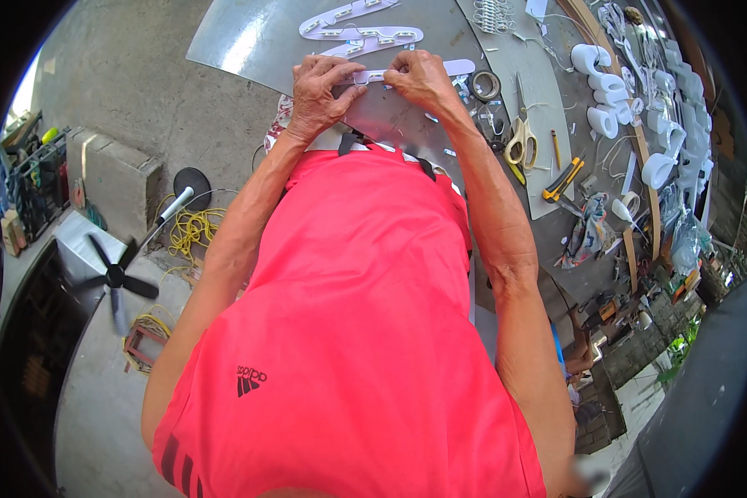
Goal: Applying adhesive strips and wiring to white acrylic sign letters on a work table.
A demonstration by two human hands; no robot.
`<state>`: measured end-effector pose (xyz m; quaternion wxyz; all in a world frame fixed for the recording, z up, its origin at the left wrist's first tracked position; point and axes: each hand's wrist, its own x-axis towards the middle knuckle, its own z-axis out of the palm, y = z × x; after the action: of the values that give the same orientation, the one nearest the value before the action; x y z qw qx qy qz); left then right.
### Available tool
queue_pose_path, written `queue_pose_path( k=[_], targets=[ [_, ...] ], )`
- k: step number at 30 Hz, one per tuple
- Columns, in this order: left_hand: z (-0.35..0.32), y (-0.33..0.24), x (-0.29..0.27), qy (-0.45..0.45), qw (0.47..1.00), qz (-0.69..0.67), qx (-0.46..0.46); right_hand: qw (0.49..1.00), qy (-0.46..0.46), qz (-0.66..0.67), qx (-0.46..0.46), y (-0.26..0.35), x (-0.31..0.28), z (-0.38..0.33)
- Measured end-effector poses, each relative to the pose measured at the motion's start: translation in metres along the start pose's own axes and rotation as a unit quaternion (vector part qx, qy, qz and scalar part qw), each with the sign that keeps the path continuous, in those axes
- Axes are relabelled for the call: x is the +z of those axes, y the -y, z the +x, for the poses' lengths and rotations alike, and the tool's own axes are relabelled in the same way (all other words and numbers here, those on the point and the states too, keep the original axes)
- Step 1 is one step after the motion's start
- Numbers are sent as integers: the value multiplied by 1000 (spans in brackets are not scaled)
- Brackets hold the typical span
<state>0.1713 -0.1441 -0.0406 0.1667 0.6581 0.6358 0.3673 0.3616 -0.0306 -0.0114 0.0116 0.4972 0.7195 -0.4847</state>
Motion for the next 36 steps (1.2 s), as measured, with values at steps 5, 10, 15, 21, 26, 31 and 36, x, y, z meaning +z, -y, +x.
queue_pose_path(
  k=[5, 10, 15, 21, 26, 31, 36],
  targets=[
    [0, 0, 1, -5, 1000, -4, -7, 1000, 4, 5, 2, 6, -2, -2],
    [0, 1, 4, -16, 1000, -1, -2, 1000, -4, -17, -1, 7, -1, -2],
    [0, 0, 6, -20, 1000, 5, -2, 1000, -12, -21, -7, 5, 0, -1],
    [1, -3, 7, -28, 999, 24, 1, 999, -10, -29, -9, 4, 1, 0],
    [2, -8, 9, -35, 999, 32, -10, 999, -13, -34, -4, 3, 4, 2],
    [2, -8, 14, -46, 997, 55, -4, 1000, -13, -26, 0, 0, 5, 3],
    [4, -14, 18, -67, 996, 64, -2, 998, -46, -38, -32, -8, 12, 3]
  ],
)
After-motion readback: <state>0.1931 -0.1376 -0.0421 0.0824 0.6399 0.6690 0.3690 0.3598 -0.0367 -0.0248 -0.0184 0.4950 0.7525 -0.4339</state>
